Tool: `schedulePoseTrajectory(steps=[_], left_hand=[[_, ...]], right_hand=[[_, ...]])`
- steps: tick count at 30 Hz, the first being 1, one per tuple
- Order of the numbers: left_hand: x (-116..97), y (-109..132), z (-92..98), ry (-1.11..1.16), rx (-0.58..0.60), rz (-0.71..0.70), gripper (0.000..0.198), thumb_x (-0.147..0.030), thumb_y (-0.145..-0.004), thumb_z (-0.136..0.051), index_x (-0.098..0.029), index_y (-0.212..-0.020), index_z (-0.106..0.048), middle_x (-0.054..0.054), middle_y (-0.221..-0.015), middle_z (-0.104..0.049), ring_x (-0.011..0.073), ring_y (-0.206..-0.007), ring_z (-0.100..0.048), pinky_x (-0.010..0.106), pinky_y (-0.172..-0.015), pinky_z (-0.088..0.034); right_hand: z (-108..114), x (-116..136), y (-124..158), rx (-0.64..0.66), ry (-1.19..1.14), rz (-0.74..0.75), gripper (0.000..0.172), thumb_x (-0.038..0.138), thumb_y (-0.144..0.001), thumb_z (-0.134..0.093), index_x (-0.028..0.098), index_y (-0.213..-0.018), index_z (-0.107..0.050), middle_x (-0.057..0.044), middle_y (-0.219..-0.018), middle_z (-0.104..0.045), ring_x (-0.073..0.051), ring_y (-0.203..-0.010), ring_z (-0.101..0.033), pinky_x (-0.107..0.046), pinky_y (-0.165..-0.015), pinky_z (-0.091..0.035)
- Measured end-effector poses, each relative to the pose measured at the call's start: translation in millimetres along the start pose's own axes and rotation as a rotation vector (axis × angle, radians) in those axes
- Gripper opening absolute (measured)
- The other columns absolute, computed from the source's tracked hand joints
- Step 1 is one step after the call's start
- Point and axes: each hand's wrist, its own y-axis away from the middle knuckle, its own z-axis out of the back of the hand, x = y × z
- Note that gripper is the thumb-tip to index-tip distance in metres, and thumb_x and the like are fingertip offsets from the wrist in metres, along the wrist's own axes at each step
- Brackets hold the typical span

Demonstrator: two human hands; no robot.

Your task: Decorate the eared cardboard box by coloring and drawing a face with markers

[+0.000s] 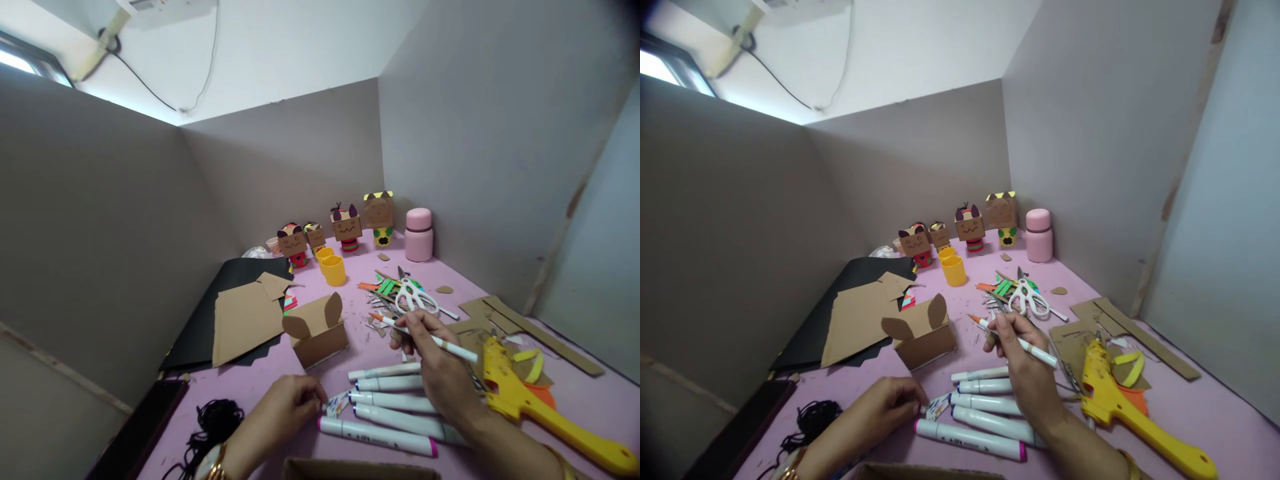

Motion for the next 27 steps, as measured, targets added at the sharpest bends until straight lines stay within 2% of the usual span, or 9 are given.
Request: schedulePoseTrajectory(steps=[4,8,11,14,16,19,22,24,27], left_hand=[[-7.4,3.5,6.0,-0.103,0.005,0.016,0.031,-0.013,-0.070,-0.047,-0.020,-0.086,-0.072,0.004,-0.082,-0.074,0.0211,-0.076,-0.064,0.027,-0.068,-0.042],[-25.8,4.4,14.0,-0.137,-0.001,-0.012,0.028,-0.020,-0.078,-0.048,-0.021,-0.099,-0.067,0.004,-0.078,-0.072,0.0200,-0.071,-0.062,0.027,-0.065,-0.042],[-44.8,-0.9,18.4,-0.098,0.046,-0.110,0.030,-0.020,-0.078,-0.053,-0.025,-0.106,-0.063,0.001,-0.097,-0.069,0.0178,-0.086,-0.062,0.026,-0.076,-0.045],[-63.9,-13.9,19.0,-0.072,0.157,-0.229,0.052,-0.014,-0.072,-0.060,-0.025,-0.122,-0.055,0.004,-0.126,-0.059,0.0204,-0.111,-0.055,0.030,-0.097,-0.040],[-73.9,-25.5,15.4,-0.110,0.252,-0.298,0.070,-0.013,-0.066,-0.067,-0.019,-0.132,-0.047,0.011,-0.138,-0.049,0.0257,-0.123,-0.047,0.035,-0.105,-0.034],[-83.5,-41.4,4.7,-0.226,0.343,-0.369,0.092,-0.015,-0.057,-0.075,-0.010,-0.139,-0.036,0.020,-0.143,-0.041,0.0326,-0.128,-0.041,0.040,-0.107,-0.035],[-89.1,-50.5,-3.0,-0.340,0.369,-0.392,0.111,-0.015,-0.050,-0.077,-0.008,-0.145,-0.019,0.026,-0.148,-0.030,0.0397,-0.131,-0.035,0.047,-0.105,-0.037],[-92.0,-52.2,-0.7,-0.337,0.366,-0.383,0.106,-0.012,-0.055,-0.072,-0.007,-0.146,-0.017,0.026,-0.148,-0.030,0.0385,-0.132,-0.035,0.048,-0.106,-0.036],[-95.4,-49.8,12.5,-0.277,0.290,-0.356,0.069,-0.010,-0.077,-0.049,-0.011,-0.143,-0.028,0.018,-0.144,-0.042,0.0273,-0.130,-0.042,0.041,-0.108,-0.035]], right_hand=[[0.7,0.1,-2.1,-0.034,-0.004,-0.008,0.032,0.050,-0.088,-0.054,0.021,-0.075,-0.059,0.003,-0.058,-0.062,-0.012,-0.054,-0.046,-0.021,-0.053,-0.038],[2.0,2.3,-4.7,-0.069,-0.005,-0.003,0.033,0.051,-0.086,-0.055,0.021,-0.074,-0.059,0.003,-0.057,-0.062,-0.011,-0.053,-0.047,-0.020,-0.052,-0.039],[4.2,3.9,-8.2,-0.111,-0.047,0.012,0.032,0.051,-0.086,-0.057,0.021,-0.074,-0.060,0.003,-0.055,-0.063,-0.010,-0.052,-0.047,-0.017,-0.050,-0.038],[7.4,5.2,-14.1,-0.166,-0.094,0.052,0.031,0.049,-0.085,-0.059,0.021,-0.073,-0.062,0.004,-0.054,-0.062,-0.008,-0.050,-0.048,-0.016,-0.049,-0.038],[10.0,6.6,-18.7,-0.202,-0.108,0.078,0.029,0.048,-0.085,-0.060,0.021,-0.074,-0.062,0.005,-0.053,-0.062,-0.008,-0.050,-0.048,-0.015,-0.049,-0.038],[13.6,10.3,-24.6,-0.252,-0.131,0.113,0.028,0.046,-0.087,-0.059,0.022,-0.075,-0.062,0.006,-0.052,-0.060,-0.008,-0.048,-0.048,-0.016,-0.049,-0.038],[16.3,14.9,-28.9,-0.286,-0.165,0.142,0.026,0.044,-0.087,-0.058,0.021,-0.074,-0.061,0.007,-0.050,-0.059,-0.008,-0.046,-0.046,-0.016,-0.048,-0.038],[17.8,17.3,-31.2,-0.304,-0.190,0.155,0.026,0.042,-0.087,-0.058,0.021,-0.073,-0.061,0.007,-0.049,-0.059,-0.008,-0.045,-0.046,-0.016,-0.047,-0.037],[20.1,19.0,-34.0,-0.336,-0.236,0.165,0.026,0.041,-0.086,-0.060,0.020,-0.071,-0.060,0.007,-0.052,-0.061,-0.007,-0.045,-0.046,-0.017,-0.047,-0.037]])
